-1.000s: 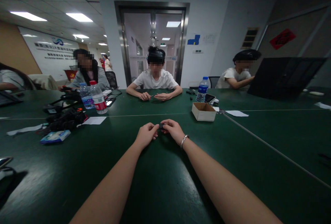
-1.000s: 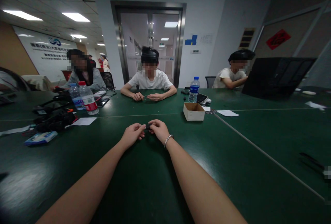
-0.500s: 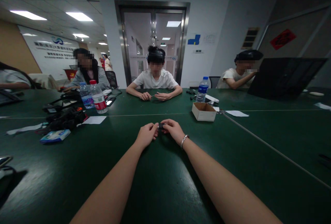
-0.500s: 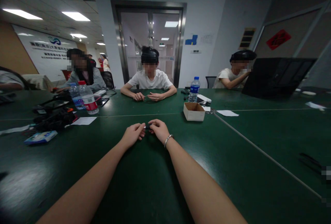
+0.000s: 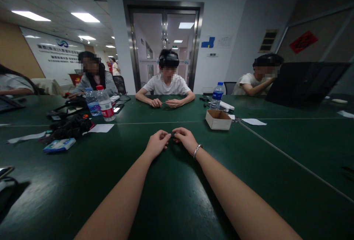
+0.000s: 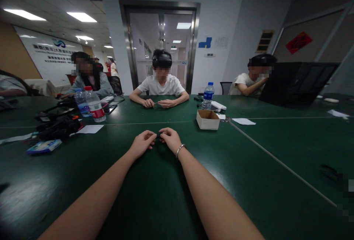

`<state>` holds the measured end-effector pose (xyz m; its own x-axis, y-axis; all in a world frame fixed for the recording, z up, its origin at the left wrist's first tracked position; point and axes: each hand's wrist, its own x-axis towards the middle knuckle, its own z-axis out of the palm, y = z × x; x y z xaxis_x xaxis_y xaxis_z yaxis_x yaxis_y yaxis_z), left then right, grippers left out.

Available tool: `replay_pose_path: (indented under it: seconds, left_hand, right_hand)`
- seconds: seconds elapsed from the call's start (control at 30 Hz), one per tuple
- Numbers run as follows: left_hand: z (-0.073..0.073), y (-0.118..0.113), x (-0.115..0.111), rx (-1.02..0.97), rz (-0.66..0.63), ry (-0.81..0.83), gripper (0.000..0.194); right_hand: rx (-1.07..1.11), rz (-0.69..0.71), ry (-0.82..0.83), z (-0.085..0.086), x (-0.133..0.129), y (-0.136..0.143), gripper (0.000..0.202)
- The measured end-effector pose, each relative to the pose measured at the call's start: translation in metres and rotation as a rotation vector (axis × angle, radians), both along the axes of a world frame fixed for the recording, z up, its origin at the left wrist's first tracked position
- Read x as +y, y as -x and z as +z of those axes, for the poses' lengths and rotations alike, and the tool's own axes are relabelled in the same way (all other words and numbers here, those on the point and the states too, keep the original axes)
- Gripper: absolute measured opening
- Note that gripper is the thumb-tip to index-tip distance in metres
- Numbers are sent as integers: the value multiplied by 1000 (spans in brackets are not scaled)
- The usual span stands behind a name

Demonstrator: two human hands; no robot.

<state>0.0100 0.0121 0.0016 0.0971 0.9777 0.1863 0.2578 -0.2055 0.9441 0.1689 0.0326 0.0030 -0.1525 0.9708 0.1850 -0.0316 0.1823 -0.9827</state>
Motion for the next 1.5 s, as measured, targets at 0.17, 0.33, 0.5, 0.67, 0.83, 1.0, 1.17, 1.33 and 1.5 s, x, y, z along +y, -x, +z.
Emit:
replay_pose_path:
  seconds: [0.17,0.33,0.5,0.67,0.83,1.0,1.17,1.33,1.5]
  left_hand:
    - [1,1,-2,-56,-58,-70,30]
    - [-5,1,4,-68,-6,-1,23]
    - [-4,1,5,-55,-3,50,26]
    - [2,2,-1,-117,-62,-19,34]
    - [1,3,0,-119,-49,0,27]
    - [-3,2,5,-130,-24,70,26]
    - [-2,1,7,-140,-19,118,28]
    - [2,2,3,-175,-23,85,35]
    - [4,3,-1,-134,-55,14,29]
  right_hand:
    - [4,-2,-1,0,1,1,16]
    - [-4,0,2,-1,1,0,16]
    - [-5,-1,1,-1,0,0,16]
    - [7,0,5,-1,1,0,17]
    - [5,10,8,-2,2,0,18]
    - [-5,13,-16,-2,1,-1,19]
    - [-1,2,-14,-2,1,-1,18]
    - [2,-1,-5,-2,1,0,18]
    - [-1,4,-7,-2,1,0,18]
